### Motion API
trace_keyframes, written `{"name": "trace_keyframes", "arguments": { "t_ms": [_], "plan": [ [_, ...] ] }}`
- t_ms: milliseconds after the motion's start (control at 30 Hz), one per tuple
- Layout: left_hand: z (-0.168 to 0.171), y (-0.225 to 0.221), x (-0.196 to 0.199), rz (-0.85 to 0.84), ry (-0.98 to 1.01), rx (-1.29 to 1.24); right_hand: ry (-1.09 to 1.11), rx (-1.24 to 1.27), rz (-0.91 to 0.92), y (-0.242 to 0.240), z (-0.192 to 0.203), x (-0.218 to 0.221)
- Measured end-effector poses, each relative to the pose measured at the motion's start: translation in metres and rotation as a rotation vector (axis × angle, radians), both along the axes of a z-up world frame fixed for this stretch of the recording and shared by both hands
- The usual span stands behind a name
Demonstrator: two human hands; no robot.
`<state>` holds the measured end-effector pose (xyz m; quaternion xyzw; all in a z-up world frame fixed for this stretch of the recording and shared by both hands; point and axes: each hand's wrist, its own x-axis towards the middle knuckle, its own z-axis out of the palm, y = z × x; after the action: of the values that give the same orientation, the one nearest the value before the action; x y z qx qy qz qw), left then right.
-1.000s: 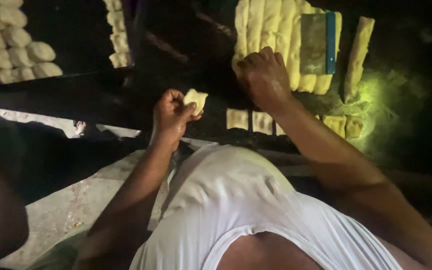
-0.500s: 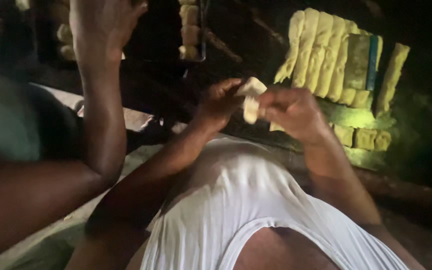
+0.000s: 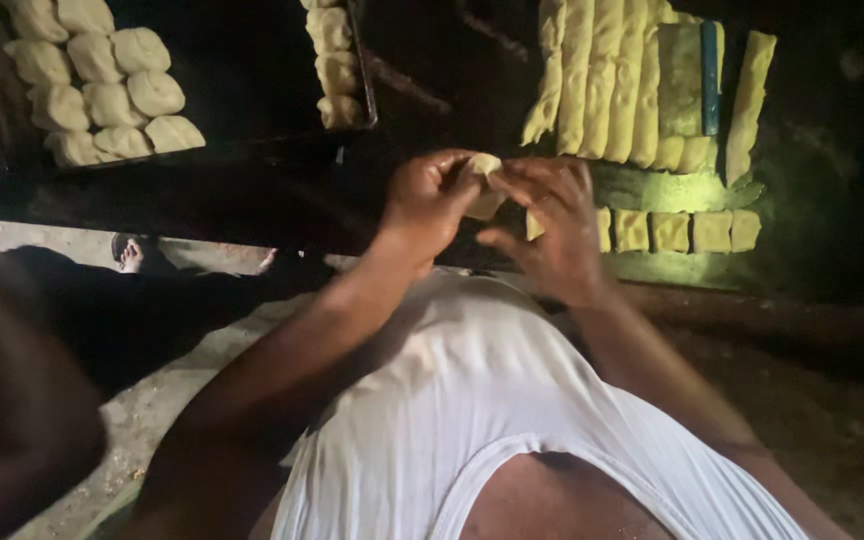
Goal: The person prepares bread dough by folding it on a table, cutting the dough into strips with a bench scraper, then shaping small pieces of dough by hand and placing them onto a baking tray.
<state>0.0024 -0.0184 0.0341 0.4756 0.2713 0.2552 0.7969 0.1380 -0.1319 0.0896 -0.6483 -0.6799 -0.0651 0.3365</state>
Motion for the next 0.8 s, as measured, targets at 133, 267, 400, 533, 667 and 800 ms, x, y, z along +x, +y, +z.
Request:
{"name": "trace_keyframes", "arguments": {
  "t_ms": [133, 267, 400, 533, 667, 800],
  "plan": [
    [0.014, -0.009, 0.006, -0.025, 0.049, -0.040, 0.061, -0.090, 0.010, -0.022, -0.007, 0.017],
    [0.037, -0.012, 0.016, 0.071, 0.117, 0.415, 0.013, -0.088, 0.085, -0.027, -0.002, 0.060],
    [0.053, -0.027, 0.028, -0.107, 0.062, 0.438, 0.805, -0.282, -0.013, -0.023, 0.001, 0.084],
    [0.060, -0.035, 0.040, -0.079, 0.173, 0.554, 1.190, -0.538, 0.079, -0.023, 0.009, 0.107],
    [0.062, -0.046, 0.052, -0.066, 0.118, 0.486, 1.146, -0.570, -0.073, -0.029, 0.025, 0.124],
    [0.065, -0.052, 0.060, -0.111, -0.029, 0.210, 0.357, -0.032, 0.053, -0.029, 0.028, 0.094]
  ]
}}
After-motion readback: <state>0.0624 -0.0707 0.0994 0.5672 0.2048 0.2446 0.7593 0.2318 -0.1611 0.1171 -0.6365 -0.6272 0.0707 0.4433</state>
